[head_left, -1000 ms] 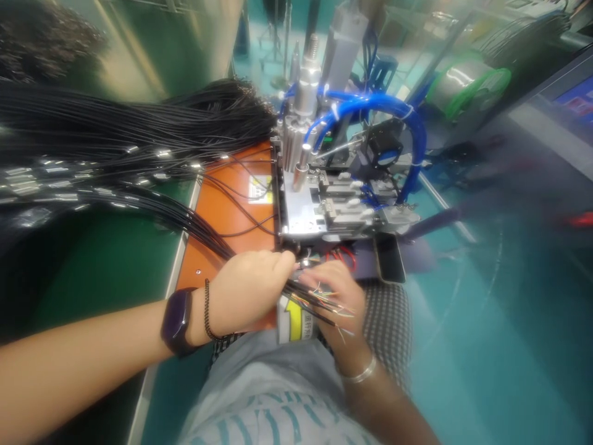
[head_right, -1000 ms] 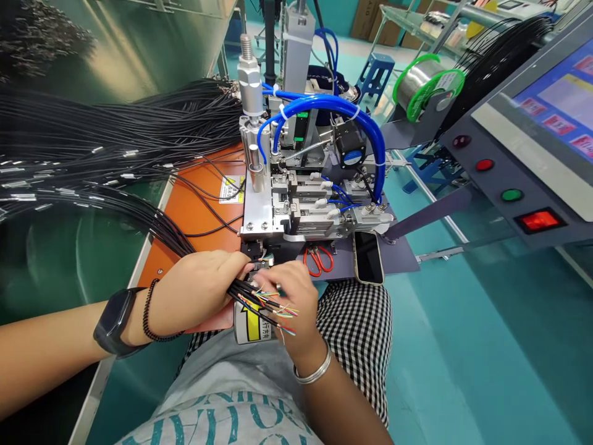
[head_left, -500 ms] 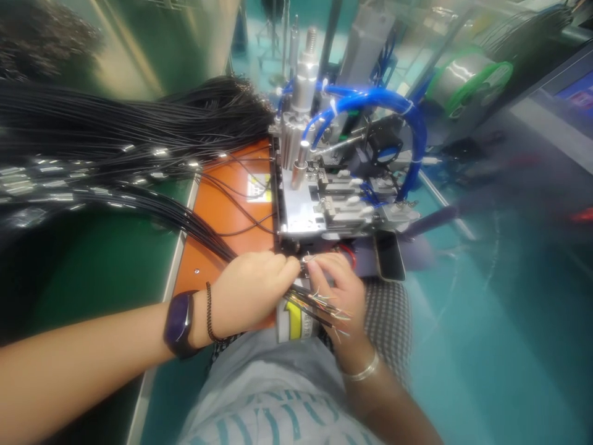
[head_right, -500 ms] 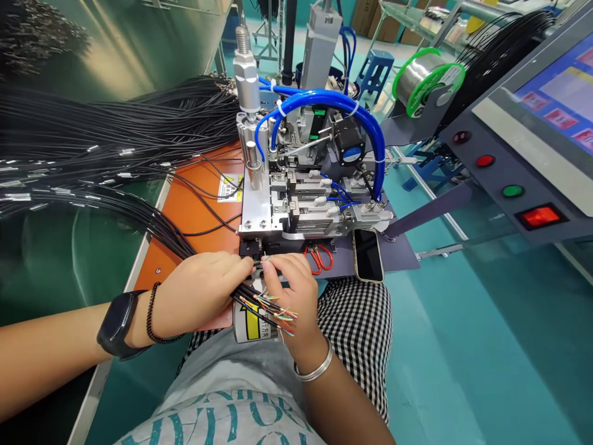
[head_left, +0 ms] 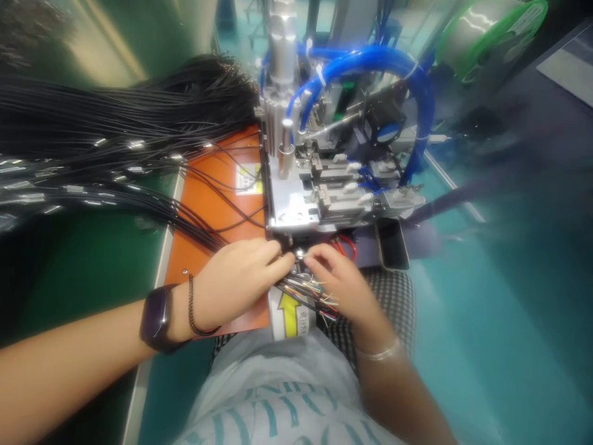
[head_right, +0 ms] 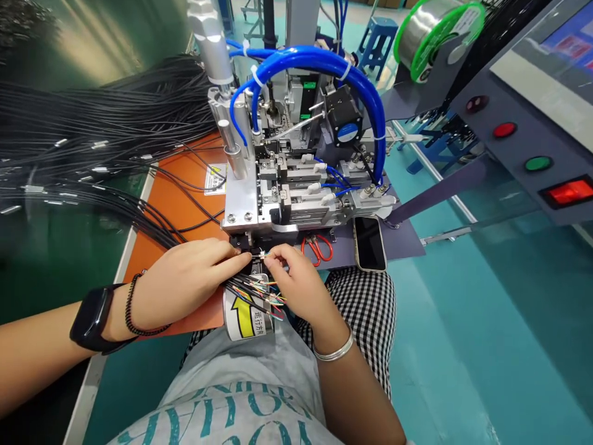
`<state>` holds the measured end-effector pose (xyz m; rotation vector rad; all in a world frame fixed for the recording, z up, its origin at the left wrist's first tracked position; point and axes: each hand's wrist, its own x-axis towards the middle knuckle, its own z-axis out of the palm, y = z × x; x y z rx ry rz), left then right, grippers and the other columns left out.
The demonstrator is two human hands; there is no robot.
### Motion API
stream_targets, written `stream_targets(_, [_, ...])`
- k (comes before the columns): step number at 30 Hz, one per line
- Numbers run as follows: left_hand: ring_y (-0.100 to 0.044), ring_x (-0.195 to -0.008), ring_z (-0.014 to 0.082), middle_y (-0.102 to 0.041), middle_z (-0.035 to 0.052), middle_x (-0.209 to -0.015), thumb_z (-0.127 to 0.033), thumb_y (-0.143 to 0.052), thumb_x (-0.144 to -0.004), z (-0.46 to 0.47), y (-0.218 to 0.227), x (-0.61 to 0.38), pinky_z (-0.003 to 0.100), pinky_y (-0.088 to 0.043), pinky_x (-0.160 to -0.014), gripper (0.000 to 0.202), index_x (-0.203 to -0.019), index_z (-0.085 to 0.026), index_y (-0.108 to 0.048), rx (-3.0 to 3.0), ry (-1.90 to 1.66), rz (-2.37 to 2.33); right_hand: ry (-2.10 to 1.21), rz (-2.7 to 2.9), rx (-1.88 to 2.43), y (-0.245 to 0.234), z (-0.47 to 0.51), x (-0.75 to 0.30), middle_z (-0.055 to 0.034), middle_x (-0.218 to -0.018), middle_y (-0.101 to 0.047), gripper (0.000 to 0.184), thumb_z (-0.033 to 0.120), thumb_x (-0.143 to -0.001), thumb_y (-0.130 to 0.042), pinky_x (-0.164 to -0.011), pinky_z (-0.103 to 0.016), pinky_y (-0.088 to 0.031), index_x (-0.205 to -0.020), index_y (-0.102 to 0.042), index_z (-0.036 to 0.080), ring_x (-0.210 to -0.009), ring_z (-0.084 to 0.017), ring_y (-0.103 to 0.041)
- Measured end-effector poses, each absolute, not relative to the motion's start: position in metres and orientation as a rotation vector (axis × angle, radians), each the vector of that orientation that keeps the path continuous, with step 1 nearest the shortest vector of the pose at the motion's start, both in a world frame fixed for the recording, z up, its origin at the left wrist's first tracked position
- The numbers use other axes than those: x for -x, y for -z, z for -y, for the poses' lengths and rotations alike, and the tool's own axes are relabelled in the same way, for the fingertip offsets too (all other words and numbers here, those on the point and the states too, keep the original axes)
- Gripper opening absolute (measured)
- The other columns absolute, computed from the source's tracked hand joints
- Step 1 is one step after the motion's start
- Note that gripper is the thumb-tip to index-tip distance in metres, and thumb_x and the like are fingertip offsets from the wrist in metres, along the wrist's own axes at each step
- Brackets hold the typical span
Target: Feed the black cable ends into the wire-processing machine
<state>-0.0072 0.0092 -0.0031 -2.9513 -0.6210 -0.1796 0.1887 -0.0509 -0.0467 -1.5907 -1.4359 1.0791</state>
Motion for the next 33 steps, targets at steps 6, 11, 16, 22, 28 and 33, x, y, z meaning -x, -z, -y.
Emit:
stream_targets(6, [-0.050,-0.066,0.0181,-0.053,0.0030,-0.078,-0.009,-0.045,-0.083,-0.009,-0.001,0.006,0.031,-0.041,-0.056,0.026,-0.105,-0.015,-0.057,2.961,0.138,0.611,-1.291,1.238,1.519,0.050,0.047,-0.189,0.0025,-0.076,-0.057,0.013,0.032,-0.086,-0.052,-0.065,-0.026,-0.043,-0.081,-0.057,0.022,-0.072,-0.014,-0.054])
stream_targets(11, [-0.049,-0.066,0.0183,-0.052,0.0037,-0.078,-0.008,-0.043,-0.082,-0.007,-0.003,0.005,0.031,-0.041,-0.056,0.028,-0.105,-0.015,-0.057,2.935,0.106,0.614,-1.263,1.126,1.546,0.051,0.043,-0.183,0.0031,-0.071,-0.056,0.009,0.026,-0.080,-0.055,-0.059,-0.024,-0.041,-0.074,-0.056,0.020,-0.065,-0.013,-0.051])
stream_targets(16, [-0.048,-0.066,0.0185,-0.052,0.0041,-0.077,-0.007,-0.044,-0.081,-0.006,-0.001,0.005,0.031,-0.041,-0.056,0.031,-0.108,-0.015,-0.056,2.910,0.095,0.627,-1.219,1.083,1.578,0.049,0.042,-0.180,0.0025,-0.069,-0.057,0.005,0.022,-0.076,-0.057,-0.059,-0.024,-0.041,-0.071,-0.057,0.019,-0.064,-0.012,-0.051])
stream_targets(22, [-0.048,-0.069,0.0194,-0.052,0.0050,-0.081,-0.006,-0.043,-0.081,-0.005,0.003,0.004,0.032,-0.041,-0.057,0.048,-0.128,-0.016,-0.047,2.926,0.071,0.613,-1.155,1.067,1.515,0.051,0.042,-0.182,0.0000,-0.076,-0.062,0.008,0.027,-0.079,-0.059,-0.063,-0.026,-0.045,-0.081,-0.062,0.020,-0.070,-0.014,-0.056])
stream_targets(28, [-0.046,-0.068,0.0191,-0.051,0.0064,-0.084,-0.009,-0.042,-0.083,-0.004,0.006,0.005,0.032,-0.039,-0.057,0.046,-0.128,-0.018,-0.047,2.930,0.099,0.620,-1.068,1.085,1.543,0.048,0.042,-0.178,0.0001,-0.076,-0.062,0.011,0.029,-0.081,-0.057,-0.062,-0.025,-0.045,-0.077,-0.062,0.020,-0.069,-0.014,-0.056])
stream_targets(33, [-0.046,-0.065,0.0192,-0.048,0.0061,-0.083,-0.008,-0.044,-0.080,-0.001,0.000,0.002,0.031,-0.036,-0.055,0.050,-0.128,-0.021,-0.047,2.905,0.056,0.682,-1.151,1.082,1.571,0.052,0.040,-0.176,0.0019,-0.070,-0.059,0.013,0.030,-0.082,-0.055,-0.058,-0.025,-0.043,-0.075,-0.059,0.019,-0.064,-0.013,-0.054])
